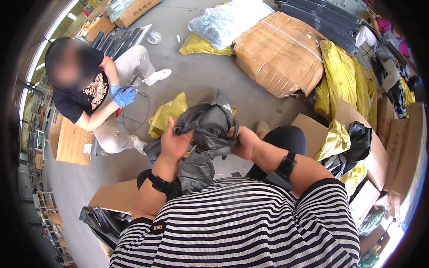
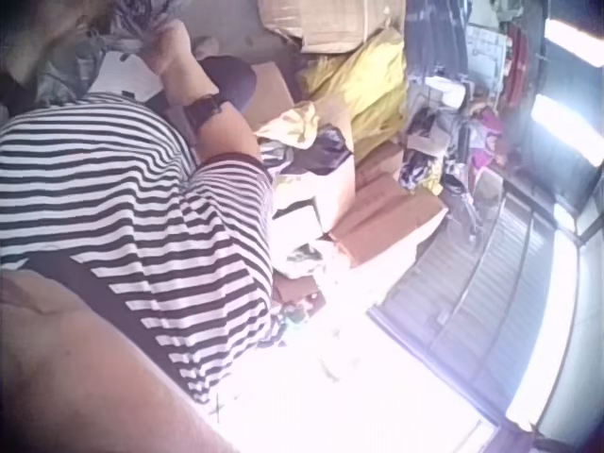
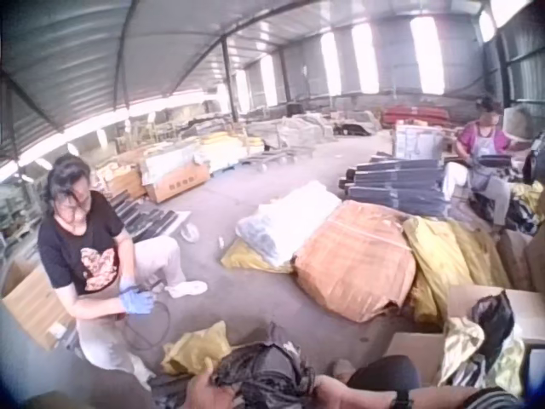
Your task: Unpacking large yellow and black industrial packages using scissors in a warehouse setting.
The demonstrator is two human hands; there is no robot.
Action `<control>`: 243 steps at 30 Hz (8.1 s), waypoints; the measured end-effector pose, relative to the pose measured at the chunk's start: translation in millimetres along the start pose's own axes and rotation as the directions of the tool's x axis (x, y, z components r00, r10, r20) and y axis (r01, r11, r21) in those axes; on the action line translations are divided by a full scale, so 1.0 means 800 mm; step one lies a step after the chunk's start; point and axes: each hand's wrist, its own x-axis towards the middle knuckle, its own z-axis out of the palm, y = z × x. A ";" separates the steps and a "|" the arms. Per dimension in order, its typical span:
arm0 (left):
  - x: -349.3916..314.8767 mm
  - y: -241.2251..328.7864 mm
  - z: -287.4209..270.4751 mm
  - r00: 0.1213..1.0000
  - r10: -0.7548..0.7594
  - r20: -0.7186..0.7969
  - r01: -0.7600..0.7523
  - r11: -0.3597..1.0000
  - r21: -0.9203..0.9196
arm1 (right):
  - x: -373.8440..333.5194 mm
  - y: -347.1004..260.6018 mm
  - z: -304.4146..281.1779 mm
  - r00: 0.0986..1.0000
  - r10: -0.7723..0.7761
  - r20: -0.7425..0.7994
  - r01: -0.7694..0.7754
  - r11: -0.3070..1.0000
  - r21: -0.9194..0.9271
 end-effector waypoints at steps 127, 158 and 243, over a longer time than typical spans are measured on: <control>-0.007 0.028 0.103 0.969 0.114 0.219 -0.231 0.103 0.968 | -0.168 -0.078 0.237 0.962 -0.147 0.230 -0.123 -0.986 -0.114; -0.015 0.046 0.068 0.972 0.235 -0.024 -0.139 0.647 0.749 | -0.176 -0.080 0.257 0.960 -0.084 0.267 -0.070 -0.996 -0.063; -0.117 0.098 0.000 0.920 0.381 0.094 -0.326 0.609 0.723 | 0.034 -0.015 0.129 0.748 -0.169 0.641 0.654 0.024 -0.756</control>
